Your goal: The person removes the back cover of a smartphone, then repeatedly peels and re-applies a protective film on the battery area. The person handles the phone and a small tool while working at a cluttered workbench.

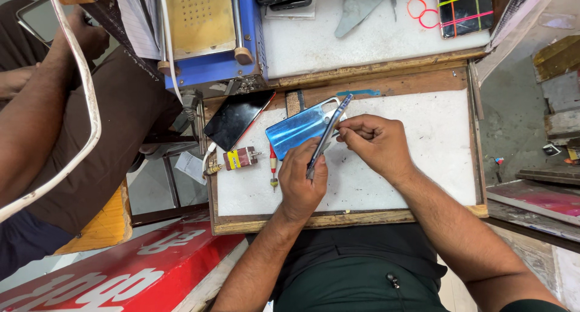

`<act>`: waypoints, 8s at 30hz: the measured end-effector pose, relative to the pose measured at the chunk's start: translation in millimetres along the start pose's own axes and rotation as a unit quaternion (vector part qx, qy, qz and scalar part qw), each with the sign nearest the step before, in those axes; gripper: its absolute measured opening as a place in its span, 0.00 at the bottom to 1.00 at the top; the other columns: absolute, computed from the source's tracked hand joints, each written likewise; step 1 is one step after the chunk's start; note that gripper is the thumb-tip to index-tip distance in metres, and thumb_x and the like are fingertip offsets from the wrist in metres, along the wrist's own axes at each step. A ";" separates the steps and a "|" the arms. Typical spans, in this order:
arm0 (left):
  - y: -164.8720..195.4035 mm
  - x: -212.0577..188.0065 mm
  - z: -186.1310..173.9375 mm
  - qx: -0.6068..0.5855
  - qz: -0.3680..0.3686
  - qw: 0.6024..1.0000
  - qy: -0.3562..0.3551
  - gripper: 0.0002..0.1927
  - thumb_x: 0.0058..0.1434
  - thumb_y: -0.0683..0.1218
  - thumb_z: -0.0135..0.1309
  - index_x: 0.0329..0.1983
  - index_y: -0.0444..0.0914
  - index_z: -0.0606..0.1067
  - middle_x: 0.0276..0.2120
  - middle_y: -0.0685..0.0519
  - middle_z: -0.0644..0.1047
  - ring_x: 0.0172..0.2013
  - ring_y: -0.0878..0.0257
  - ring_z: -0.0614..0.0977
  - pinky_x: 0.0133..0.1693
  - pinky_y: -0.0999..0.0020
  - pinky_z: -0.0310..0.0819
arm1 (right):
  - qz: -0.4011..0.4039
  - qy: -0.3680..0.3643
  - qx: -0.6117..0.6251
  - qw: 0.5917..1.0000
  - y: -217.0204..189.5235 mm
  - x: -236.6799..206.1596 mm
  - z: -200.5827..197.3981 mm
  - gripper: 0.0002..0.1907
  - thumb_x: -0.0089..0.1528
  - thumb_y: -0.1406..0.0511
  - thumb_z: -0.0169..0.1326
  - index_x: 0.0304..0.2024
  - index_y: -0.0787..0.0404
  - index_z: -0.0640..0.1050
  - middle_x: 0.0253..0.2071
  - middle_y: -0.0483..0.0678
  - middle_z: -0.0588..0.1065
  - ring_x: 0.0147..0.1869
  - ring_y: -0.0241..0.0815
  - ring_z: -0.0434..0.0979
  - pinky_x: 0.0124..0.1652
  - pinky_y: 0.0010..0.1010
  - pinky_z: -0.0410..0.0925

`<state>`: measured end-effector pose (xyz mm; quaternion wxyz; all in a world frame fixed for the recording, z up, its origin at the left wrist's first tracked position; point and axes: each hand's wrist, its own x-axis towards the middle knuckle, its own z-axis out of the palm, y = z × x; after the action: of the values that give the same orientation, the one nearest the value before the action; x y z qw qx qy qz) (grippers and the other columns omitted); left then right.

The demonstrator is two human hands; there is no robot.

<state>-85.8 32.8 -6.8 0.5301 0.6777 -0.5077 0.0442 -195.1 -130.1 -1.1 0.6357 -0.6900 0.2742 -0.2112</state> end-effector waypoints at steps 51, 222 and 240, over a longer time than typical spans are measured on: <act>-10.3 -17.8 10.0 -0.223 -0.222 0.945 -0.091 0.16 0.77 0.47 0.43 0.61 0.31 0.64 0.45 0.46 0.78 0.46 0.63 0.80 0.49 0.67 0.77 | 0.091 -0.054 0.260 0.960 18.2 -7.9 4.1 0.16 0.68 0.67 0.47 0.56 0.67 0.78 0.36 0.43 0.76 0.35 0.29 0.65 0.37 0.23 0.63; -9.7 -11.1 9.2 -0.293 -0.265 0.916 -0.070 0.16 0.77 0.47 0.44 0.61 0.31 0.65 0.49 0.47 0.78 0.49 0.66 0.79 0.53 0.69 0.76 | -0.003 -0.057 -0.070 0.996 8.5 -7.1 -5.2 0.16 0.72 0.72 0.43 0.62 0.64 0.70 0.28 0.46 0.73 0.33 0.31 0.73 0.36 0.25 0.71; -7.3 -6.9 4.3 -0.298 -0.277 0.910 -0.077 0.17 0.77 0.48 0.43 0.62 0.32 0.64 0.48 0.47 0.78 0.48 0.65 0.80 0.51 0.68 0.78 | -0.038 -0.066 -0.022 0.997 7.6 -8.9 0.5 0.18 0.70 0.72 0.40 0.62 0.65 0.67 0.28 0.42 0.67 0.31 0.30 0.67 0.33 0.24 0.66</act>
<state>-85.8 33.4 -17.6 0.6578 0.6026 -0.3286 -0.3101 -202.5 -124.3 -8.2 0.6285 -0.7262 0.2097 -0.1835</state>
